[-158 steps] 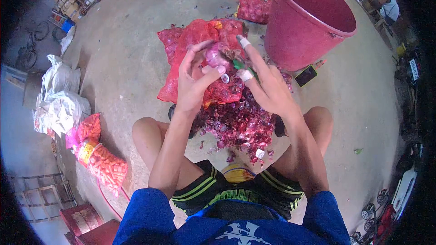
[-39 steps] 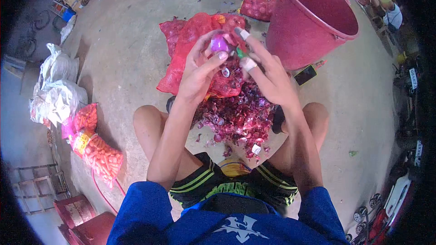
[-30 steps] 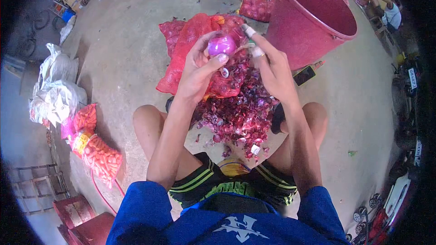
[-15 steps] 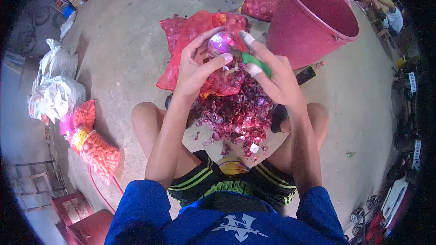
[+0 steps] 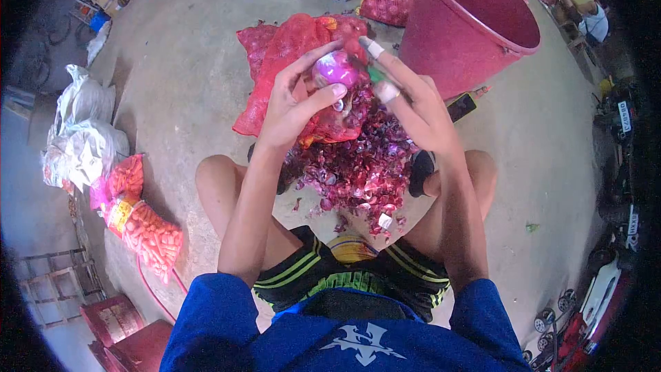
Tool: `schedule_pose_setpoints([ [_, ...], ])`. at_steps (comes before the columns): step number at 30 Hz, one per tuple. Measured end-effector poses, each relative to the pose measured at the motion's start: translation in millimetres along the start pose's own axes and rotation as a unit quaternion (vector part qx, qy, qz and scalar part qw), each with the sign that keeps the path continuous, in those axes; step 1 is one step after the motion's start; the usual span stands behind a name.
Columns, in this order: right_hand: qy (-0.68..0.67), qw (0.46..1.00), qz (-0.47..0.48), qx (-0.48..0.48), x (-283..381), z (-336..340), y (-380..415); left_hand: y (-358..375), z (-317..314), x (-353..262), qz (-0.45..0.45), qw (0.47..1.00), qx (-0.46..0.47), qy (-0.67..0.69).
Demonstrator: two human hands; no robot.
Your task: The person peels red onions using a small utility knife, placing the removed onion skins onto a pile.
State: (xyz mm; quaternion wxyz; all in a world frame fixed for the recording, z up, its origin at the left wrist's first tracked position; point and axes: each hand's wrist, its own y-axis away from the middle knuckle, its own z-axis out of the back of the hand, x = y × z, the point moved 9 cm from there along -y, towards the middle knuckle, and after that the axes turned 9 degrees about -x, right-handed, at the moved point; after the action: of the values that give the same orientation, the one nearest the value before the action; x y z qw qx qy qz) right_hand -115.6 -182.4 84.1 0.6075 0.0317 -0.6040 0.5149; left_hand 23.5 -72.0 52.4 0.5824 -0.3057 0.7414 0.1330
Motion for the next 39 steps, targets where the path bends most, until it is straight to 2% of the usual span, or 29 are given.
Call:
schedule_pose_setpoints([
  [4,-0.025,0.998,0.006,0.056,9.7,-5.0,2.2,-0.7,0.0,4.1,0.022,1.0,0.001,0.0],
  [7,0.052,0.991,-0.03,0.123,-5.7,-10.9,5.6,-2.7,0.7,5.3,0.006,1.0,0.01,-0.014],
  [10,0.055,0.995,0.002,0.085,-2.7,-6.4,1.3,-1.0,-3.8,2.1,-0.005,1.0,0.017,-0.004],
  [13,0.054,0.997,-0.023,0.052,-5.9,2.0,-1.1,0.1,-3.2,5.0,0.006,0.999,0.028,0.029],
  [15,0.032,0.994,-0.093,0.043,-12.2,5.3,-0.3,0.0,-3.2,6.9,0.012,0.999,0.033,0.04],
  [18,0.024,0.998,-0.062,0.016,-12.9,5.2,-0.6,-0.1,-3.0,8.3,0.011,1.0,0.019,0.008],
  [21,0.029,0.998,-0.043,-0.03,-20.0,10.7,-1.4,-1.6,0.4,15.3,0.055,0.998,-0.011,0.02],
  [23,0.057,0.996,-0.053,-0.053,-27.1,19.2,-1.7,-4.0,1.4,6.3,0.004,0.999,-0.029,0.032],
  [25,0.082,0.992,-0.065,-0.064,-31.4,23.9,-0.7,-5.5,3.2,6.5,-0.009,0.999,-0.033,0.015],
  [28,0.057,0.985,-0.157,-0.047,-43.0,21.8,7.3,-5.4,7.1,9.9,-0.004,0.999,-0.047,0.0],
  [30,0.022,0.979,-0.195,0.052,-41.3,5.9,10.4,-4.6,10.2,12.3,0.013,0.998,-0.058,0.0],
  [31,0.021,0.979,-0.194,0.054,-37.6,4.6,10.1,-4.3,12.0,12.5,0.021,0.998,-0.067,0.002],
  [33,-0.062,0.986,-0.106,0.109,-11.9,-10.8,9.1,-3.8,16.8,13.2,0.027,0.997,-0.078,0.004],
  [35,-0.05,0.988,-0.092,0.115,-4.1,-17.0,10.6,-4.9,21.6,10.1,-0.017,0.997,-0.075,-0.019],
  [39,-0.02,0.99,-0.063,0.123,-2.0,-26.4,11.8,-7.0,27.0,13.9,-0.044,0.996,-0.064,-0.042],
])
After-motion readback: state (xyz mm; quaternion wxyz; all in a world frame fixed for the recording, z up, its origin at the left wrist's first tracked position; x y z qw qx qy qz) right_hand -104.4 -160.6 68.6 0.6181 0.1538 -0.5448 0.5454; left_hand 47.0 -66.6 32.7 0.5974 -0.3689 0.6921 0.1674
